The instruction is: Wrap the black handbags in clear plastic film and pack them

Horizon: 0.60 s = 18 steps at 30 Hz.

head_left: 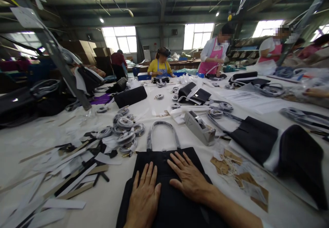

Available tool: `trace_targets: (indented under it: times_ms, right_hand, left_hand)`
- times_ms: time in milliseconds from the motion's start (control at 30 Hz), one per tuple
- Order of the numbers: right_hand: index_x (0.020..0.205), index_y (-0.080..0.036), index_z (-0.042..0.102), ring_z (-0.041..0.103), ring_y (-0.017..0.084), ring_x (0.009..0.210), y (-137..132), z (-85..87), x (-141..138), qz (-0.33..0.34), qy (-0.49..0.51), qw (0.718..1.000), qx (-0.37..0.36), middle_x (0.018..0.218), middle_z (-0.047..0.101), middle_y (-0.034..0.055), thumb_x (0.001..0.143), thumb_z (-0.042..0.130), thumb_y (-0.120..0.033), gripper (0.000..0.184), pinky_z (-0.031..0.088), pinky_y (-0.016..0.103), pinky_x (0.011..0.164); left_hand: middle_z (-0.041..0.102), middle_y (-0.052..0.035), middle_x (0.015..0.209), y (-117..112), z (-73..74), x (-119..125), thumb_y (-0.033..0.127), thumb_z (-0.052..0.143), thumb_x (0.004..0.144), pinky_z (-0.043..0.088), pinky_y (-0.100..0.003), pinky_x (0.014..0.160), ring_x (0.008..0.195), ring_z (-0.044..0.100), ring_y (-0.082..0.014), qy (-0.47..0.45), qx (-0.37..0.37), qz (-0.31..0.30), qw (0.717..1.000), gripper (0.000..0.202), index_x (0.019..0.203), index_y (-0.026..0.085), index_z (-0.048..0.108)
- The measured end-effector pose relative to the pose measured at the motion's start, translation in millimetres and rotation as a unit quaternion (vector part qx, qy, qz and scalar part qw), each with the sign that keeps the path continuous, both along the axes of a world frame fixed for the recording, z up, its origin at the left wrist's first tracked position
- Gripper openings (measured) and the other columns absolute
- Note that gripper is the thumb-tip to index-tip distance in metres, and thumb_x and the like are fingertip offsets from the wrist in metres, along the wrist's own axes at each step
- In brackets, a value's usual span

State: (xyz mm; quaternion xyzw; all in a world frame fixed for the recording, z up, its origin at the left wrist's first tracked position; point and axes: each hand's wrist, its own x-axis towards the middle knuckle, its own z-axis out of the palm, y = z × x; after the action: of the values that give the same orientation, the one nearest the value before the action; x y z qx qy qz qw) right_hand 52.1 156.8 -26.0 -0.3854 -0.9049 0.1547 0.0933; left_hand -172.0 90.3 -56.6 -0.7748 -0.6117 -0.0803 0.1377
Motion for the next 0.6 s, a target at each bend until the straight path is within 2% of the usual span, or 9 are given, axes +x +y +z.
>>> trace_targets:
  times_ms: [100, 267, 433, 600]
  right_hand:
    - [0.151, -0.028, 0.029, 0.016, 0.027, 0.147, 3, -1.8, 1, 0.008, -0.002, 1.0, 0.0, 0.159, 0.023, 0.0054, 0.095, 0.041, -0.059, 0.065, 0.01, 0.053, 0.12]
    - [0.15, -0.025, 0.031, 0.016, 0.028, 0.147, 2, 9.6, -1, -0.005, -0.015, 1.0, -0.015, 0.159, 0.023, 0.0068, 0.095, 0.039, -0.061, 0.066, 0.01, 0.053, 0.12]
    - [0.152, -0.029, 0.026, 0.018, 0.028, 0.147, -14, 12.2, -12, -0.01, 0.017, 1.0, -0.009, 0.158, 0.025, 0.005, 0.095, 0.037, -0.062, 0.066, 0.011, 0.054, 0.119]
    - [0.151, -0.032, 0.025, 0.017, 0.029, 0.147, -26, -5.1, -20, 0.025, 0.016, 1.0, 0.006, 0.159, 0.022, 0.0031, 0.095, 0.037, -0.062, 0.065, 0.011, 0.057, 0.119]
  left_hand:
    - [0.039, -0.0082, 0.149, -3, 8.2, 7, 0.025, 0.04, 0.091, 0.042, -0.057, 0.106, 0.135, 0.043, -0.0298, 0.011, -0.019, -0.018, 1.0, 0.052, 0.142, 0.018, 0.046]
    - [0.04, -0.0091, 0.149, -3, 18.6, 12, 0.024, 0.043, 0.091, 0.043, -0.055, 0.107, 0.136, 0.043, -0.0282, 0.015, -0.04, -0.029, 0.999, 0.052, 0.142, 0.016, 0.045]
    - [0.043, -0.0069, 0.148, -11, 11.5, 11, 0.023, 0.044, 0.093, 0.046, -0.051, 0.105, 0.134, 0.045, -0.0256, 0.019, 0.003, -0.017, 1.0, 0.049, 0.141, 0.015, 0.046]
    - [0.045, -0.0082, 0.147, -21, 8.5, 14, 0.021, 0.044, 0.092, 0.044, -0.05, 0.107, 0.134, 0.046, -0.025, 0.001, 0.025, 0.013, 1.0, 0.048, 0.14, 0.015, 0.048]
